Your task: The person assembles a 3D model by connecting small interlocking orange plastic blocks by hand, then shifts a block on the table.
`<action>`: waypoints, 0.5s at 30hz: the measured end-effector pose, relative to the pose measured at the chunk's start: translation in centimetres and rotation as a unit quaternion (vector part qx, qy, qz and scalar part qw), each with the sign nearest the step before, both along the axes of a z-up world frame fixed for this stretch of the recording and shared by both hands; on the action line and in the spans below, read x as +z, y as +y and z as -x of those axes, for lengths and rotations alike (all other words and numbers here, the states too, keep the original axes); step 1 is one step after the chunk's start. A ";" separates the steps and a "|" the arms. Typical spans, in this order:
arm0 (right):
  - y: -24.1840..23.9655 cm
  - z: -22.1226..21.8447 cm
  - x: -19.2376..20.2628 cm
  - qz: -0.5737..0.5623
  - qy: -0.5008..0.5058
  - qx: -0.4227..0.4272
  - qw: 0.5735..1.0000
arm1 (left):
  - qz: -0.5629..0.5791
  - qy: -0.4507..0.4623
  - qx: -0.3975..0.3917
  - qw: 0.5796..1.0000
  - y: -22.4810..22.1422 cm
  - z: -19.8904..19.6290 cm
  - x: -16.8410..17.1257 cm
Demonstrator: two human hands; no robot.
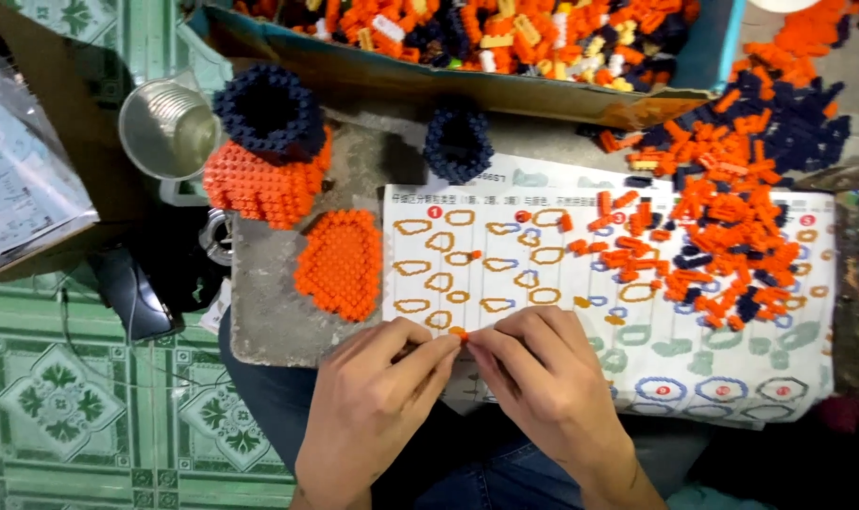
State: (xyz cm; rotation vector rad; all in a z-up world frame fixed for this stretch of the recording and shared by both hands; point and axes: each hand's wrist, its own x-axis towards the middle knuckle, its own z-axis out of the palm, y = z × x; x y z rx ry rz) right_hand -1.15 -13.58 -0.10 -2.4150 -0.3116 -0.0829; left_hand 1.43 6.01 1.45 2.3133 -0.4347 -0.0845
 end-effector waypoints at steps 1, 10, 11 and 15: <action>-0.4 0.0 -0.2 0.004 0.000 -0.003 1.000 | 0.004 0.000 -0.003 1.000 -0.1 0.1 -0.2; -6.3 -1.3 -1.9 0.118 -0.115 -0.150 0.975 | -0.032 -0.002 -0.017 0.999 -0.3 0.6 -0.3; -5.7 -2.0 -0.8 0.127 -0.087 -0.155 0.976 | -0.031 0.002 -0.011 0.999 -0.4 0.6 -0.2; -4.5 -3.6 0.5 0.119 -0.031 -0.179 0.976 | -0.010 -0.002 0.002 1.000 -0.6 0.7 0.0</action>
